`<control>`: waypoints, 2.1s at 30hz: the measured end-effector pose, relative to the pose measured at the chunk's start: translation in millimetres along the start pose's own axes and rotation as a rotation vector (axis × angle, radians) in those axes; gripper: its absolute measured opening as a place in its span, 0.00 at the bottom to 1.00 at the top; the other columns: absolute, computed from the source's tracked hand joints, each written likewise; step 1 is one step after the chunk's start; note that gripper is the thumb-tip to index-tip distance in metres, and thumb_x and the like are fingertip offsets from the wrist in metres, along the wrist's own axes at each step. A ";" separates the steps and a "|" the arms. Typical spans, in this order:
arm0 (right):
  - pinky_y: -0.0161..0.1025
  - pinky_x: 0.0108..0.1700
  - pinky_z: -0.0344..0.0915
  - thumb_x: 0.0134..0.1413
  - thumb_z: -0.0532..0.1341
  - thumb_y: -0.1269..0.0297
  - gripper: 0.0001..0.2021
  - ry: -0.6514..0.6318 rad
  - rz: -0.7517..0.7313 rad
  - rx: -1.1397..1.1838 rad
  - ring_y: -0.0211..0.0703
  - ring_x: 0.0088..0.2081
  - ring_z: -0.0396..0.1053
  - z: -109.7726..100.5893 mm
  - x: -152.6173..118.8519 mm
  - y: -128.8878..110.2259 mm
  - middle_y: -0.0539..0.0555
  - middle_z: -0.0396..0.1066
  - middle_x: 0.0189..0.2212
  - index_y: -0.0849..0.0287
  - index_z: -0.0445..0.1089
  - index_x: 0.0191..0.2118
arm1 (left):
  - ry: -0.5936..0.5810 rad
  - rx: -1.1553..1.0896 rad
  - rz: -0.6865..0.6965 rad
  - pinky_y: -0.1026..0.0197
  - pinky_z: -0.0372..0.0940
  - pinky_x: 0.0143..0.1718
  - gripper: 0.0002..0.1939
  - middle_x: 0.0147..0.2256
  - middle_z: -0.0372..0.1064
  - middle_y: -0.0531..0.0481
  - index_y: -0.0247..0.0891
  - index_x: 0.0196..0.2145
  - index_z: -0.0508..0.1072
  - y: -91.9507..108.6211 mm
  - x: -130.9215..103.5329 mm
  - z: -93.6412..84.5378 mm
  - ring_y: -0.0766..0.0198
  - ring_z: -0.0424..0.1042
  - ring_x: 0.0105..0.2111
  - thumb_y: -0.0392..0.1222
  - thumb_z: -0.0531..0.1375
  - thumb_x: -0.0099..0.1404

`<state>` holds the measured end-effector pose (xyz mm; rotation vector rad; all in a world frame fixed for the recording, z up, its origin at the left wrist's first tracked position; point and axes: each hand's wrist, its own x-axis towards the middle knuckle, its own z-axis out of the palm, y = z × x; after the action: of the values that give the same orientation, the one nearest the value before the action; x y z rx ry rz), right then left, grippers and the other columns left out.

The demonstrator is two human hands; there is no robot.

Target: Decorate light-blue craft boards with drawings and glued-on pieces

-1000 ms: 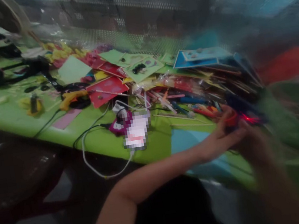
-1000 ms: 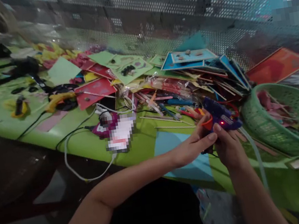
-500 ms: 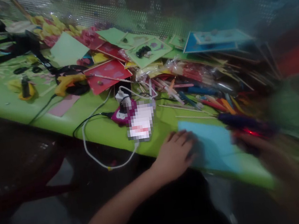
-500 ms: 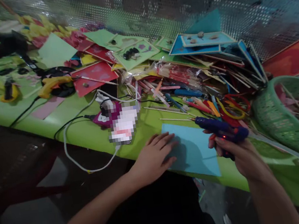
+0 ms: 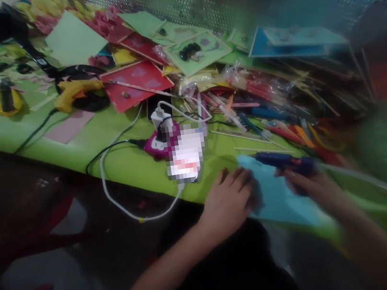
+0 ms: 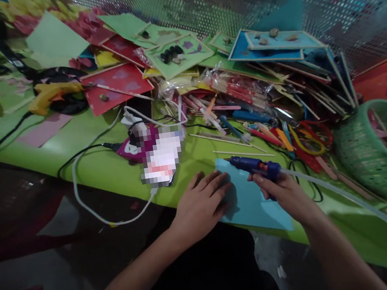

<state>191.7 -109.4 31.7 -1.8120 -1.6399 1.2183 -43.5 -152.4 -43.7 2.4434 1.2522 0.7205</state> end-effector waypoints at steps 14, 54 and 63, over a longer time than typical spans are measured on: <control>0.35 0.22 0.57 0.50 0.65 0.31 0.30 -0.010 0.022 -0.060 0.36 0.20 0.59 4.6 13.0 3.4 0.48 0.62 0.16 0.59 0.79 0.32 | 0.004 -0.024 0.018 0.41 0.52 0.70 0.21 0.66 0.65 0.42 0.36 0.61 0.70 -0.3 -1.2 -0.9 0.51 0.60 0.68 0.47 0.53 0.77; 0.38 0.25 0.58 0.50 0.65 0.35 0.27 0.052 0.048 -0.207 0.38 0.21 0.60 6.7 15.2 7.0 0.50 0.64 0.16 0.58 0.73 0.22 | 0.004 0.000 0.008 0.42 0.52 0.70 0.20 0.66 0.65 0.45 0.38 0.60 0.71 -0.6 -0.7 1.7 0.52 0.62 0.67 0.47 0.54 0.76; 0.39 0.26 0.58 0.50 0.62 0.33 0.28 0.070 0.074 -0.290 0.39 0.20 0.60 4.1 12.1 5.6 0.50 0.63 0.15 0.57 0.71 0.21 | -0.004 0.004 0.008 0.42 0.54 0.69 0.21 0.67 0.65 0.45 0.38 0.61 0.71 -0.9 -0.1 0.5 0.51 0.62 0.67 0.47 0.55 0.76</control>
<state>190.8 -100.3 21.2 -2.0790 -1.7989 0.9739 -43.9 -152.0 -44.6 2.4531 1.2436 0.7158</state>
